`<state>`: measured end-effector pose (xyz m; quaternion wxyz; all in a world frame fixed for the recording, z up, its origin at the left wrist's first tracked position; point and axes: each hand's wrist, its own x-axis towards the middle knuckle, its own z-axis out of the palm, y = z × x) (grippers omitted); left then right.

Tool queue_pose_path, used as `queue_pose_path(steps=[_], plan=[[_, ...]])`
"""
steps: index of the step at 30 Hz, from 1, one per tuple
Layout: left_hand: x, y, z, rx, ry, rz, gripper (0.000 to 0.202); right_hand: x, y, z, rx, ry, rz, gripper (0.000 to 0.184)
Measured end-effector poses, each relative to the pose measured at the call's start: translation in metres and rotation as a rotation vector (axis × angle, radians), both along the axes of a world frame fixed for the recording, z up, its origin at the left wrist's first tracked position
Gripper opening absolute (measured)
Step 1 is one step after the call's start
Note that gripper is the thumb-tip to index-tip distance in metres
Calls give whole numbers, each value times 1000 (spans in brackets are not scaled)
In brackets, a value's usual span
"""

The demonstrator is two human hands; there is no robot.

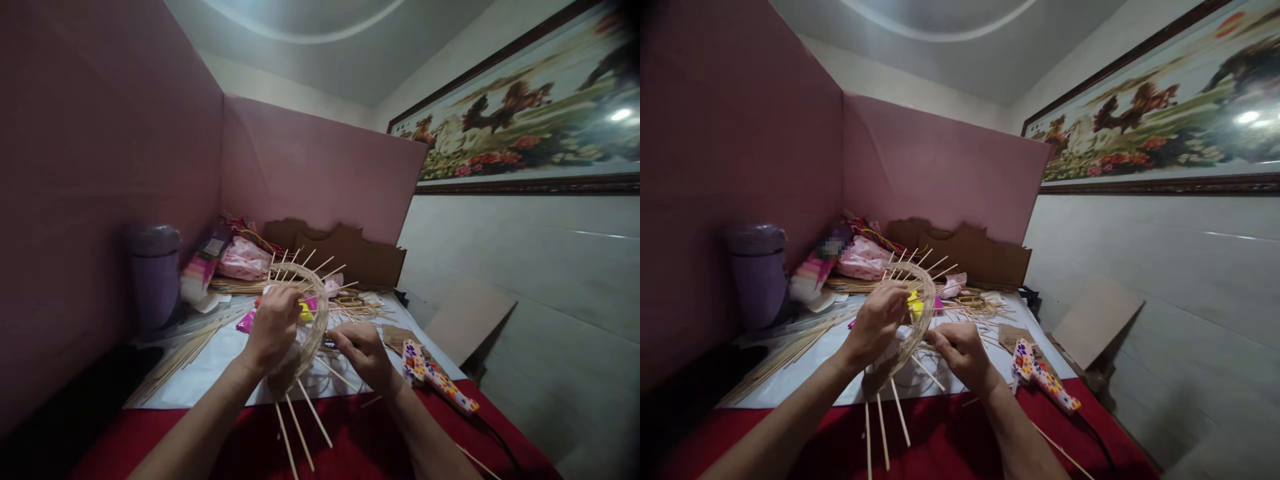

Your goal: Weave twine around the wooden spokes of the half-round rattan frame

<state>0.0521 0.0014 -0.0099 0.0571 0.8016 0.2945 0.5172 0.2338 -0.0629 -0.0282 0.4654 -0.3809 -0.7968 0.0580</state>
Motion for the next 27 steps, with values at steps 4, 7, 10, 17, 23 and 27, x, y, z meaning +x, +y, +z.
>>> queue_pose_path(steps=[4, 7, 10, 17, 23, 27], plan=[[-3, -2, 3, -56, 74, 36, 9, -4, -3, -4, 7, -53, 82, 37], [-5, -3, 8, -159, 98, 61, 7, -6, -4, -4, 12, -79, 100, 38], [-7, -3, 11, -206, 54, 41, 6, -7, -4, -2, 10, -65, 129, 38], [-11, -3, 13, -145, 70, 21, 11, -7, -8, 2, -12, -60, 113, 38], [-10, 0, 9, -196, 157, -55, 15, -6, -9, 1, -24, -111, 104, 38], [-9, 1, 9, -258, 144, 16, 9, -7, -9, 0, -9, -126, 105, 38]])
